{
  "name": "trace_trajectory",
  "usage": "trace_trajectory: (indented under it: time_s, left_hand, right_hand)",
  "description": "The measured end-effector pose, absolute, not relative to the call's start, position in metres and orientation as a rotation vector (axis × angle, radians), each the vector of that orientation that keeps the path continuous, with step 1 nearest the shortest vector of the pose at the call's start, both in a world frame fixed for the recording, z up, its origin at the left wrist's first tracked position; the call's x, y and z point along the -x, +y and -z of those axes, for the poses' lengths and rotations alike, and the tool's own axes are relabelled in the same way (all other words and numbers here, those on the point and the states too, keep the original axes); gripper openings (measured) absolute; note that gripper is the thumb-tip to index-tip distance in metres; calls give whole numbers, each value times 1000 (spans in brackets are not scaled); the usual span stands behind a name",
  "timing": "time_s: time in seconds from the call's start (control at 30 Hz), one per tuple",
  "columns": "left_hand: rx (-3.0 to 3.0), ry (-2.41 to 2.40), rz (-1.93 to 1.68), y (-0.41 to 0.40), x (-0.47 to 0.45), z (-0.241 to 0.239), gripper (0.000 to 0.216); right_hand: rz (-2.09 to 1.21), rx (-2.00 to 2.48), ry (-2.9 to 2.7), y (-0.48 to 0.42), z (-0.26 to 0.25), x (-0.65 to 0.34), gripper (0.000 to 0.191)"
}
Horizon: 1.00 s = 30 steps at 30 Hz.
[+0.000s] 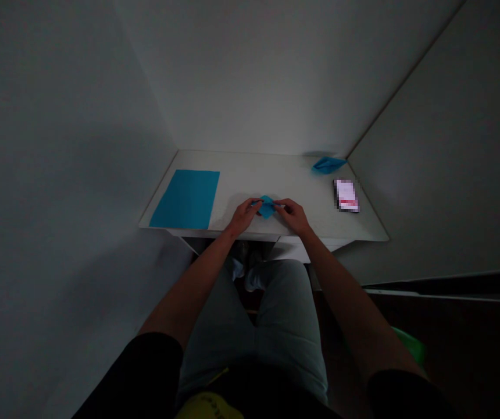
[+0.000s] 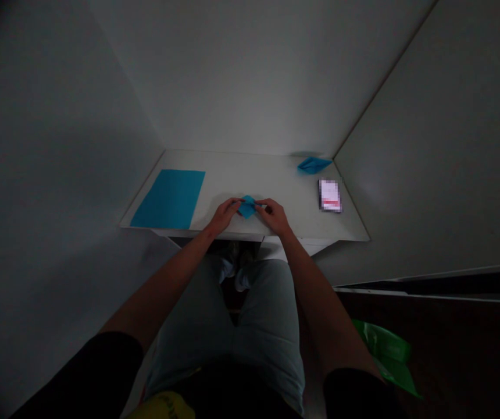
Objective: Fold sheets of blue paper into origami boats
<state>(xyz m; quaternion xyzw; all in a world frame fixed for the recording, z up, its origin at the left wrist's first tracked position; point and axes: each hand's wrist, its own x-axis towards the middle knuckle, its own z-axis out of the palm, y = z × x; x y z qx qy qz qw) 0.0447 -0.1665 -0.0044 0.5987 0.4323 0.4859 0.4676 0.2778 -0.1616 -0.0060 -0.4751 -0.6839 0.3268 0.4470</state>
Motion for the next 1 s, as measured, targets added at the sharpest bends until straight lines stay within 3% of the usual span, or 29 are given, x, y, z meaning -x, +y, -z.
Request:
trace_trajectory:
  time_s: [0.2,0.3,0.37,0.53,1.0]
  left_hand:
    - [-1559,1163,-1171,-163,-44,10,27]
    - [-1578,1131,-1179,-162,-43,13,52]
    - [-1579,1127,-1171,-162,-43,13,59]
    - [-1601,1215,-1128,-163,-44,5,26]
    - [-1387,1210,-1338,-164,-43,-3,23]
  right_hand:
    - [-846,1187,-1661,-160,9,-277,57]
    - [-851,1206,-1655,-158,12,-277,69]
    - [-850,1222,-1677,-157,12,-276,66]
    - [-828,1285,-1752,-158,9,-275,57]
    - [-851,1245,-1538,-157,7,-276,62]
